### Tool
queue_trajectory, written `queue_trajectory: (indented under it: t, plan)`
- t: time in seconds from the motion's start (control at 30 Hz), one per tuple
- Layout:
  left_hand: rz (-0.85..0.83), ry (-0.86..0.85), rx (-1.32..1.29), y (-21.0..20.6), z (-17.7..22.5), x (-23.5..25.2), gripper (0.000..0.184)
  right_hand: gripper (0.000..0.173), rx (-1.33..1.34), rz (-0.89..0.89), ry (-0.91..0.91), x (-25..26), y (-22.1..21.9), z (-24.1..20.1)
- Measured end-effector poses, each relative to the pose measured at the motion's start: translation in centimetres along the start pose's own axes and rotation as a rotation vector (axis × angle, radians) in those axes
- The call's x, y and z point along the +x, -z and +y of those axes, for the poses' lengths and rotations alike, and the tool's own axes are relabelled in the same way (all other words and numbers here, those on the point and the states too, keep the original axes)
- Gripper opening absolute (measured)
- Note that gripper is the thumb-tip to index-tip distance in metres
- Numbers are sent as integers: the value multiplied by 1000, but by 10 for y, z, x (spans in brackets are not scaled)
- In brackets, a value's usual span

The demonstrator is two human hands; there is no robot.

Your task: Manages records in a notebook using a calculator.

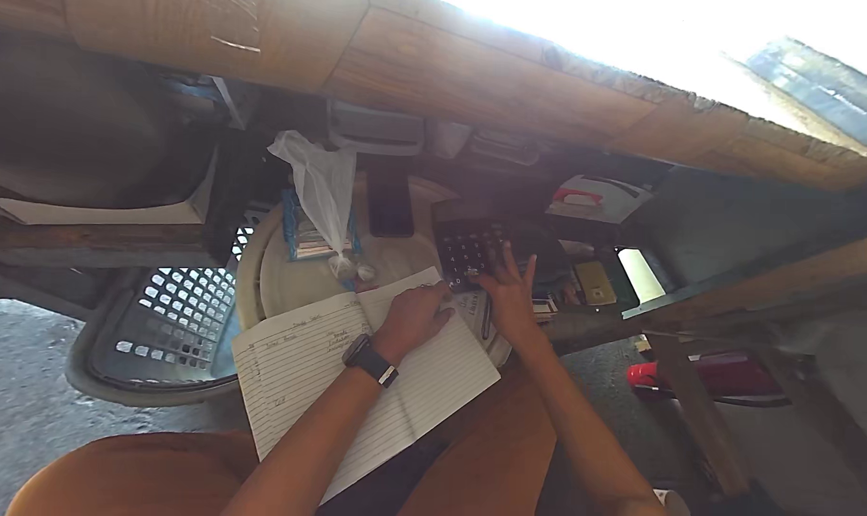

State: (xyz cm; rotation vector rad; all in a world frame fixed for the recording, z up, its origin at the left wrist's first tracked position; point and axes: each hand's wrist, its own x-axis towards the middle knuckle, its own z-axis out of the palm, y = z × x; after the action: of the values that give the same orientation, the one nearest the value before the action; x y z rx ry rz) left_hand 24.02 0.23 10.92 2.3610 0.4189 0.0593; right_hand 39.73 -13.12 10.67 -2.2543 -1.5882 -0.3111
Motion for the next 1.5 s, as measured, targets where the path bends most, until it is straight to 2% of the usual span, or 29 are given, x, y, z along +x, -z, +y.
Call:
queue_trajectory:
  t: [0.13, 0.2, 0.33, 0.43, 0.57, 0.73, 0.8, 0.9, 1.0, 1.1, 1.17, 1.3, 1.5]
  plan:
    - [-14, 13, 11, 0, 0, 0, 32, 43, 42, 65, -58, -10, 6, 8]
    - [-8, 0, 4, 0, -1, 0, 32, 40, 7, 128, -144, -13, 10, 20]
    - [-3, -9, 10, -1, -2, -1, 32, 38, -24, 8, -354, -14, 12, 33]
    - [5, -10, 11, -2, -3, -1, 32, 35, -10, -16, -373, -2, 23, 28]
    - [0, -6, 21, -1, -4, 0, 33, 40, -23, -26, -347, 31, 28, 23]
    - [-31, 25, 21, 3, 1, 0, 35, 42, -128, -335, -474, 83, 25, 22]
    - [-34, 23, 30, 3, 2, -1, 36, 47, -133, -374, -476, 92, 24, 22]
    - [-28, 15, 20, 4, 2, -2, 36, 39, -119, -445, -496, 97, 30, 17]
    - [-23, 23, 2, 4, 3, -2, 35, 42, -10, -381, -518, 96, 37, 22]
    - [-6, 21, -10, 1, 0, -2, 33, 34, 124, -80, -429, 87, 44, 30]
    - [16, 7, -15, 0, -1, -1, 31, 32, 155, 18, -342, 80, 50, 34]
    - [9, -1, 9, -1, -2, 0, 30, 33, 115, -155, -392, 63, 52, 37]
    - [13, 0, 11, -1, -2, 1, 31, 43, 57, -189, -476, 60, 40, 40]
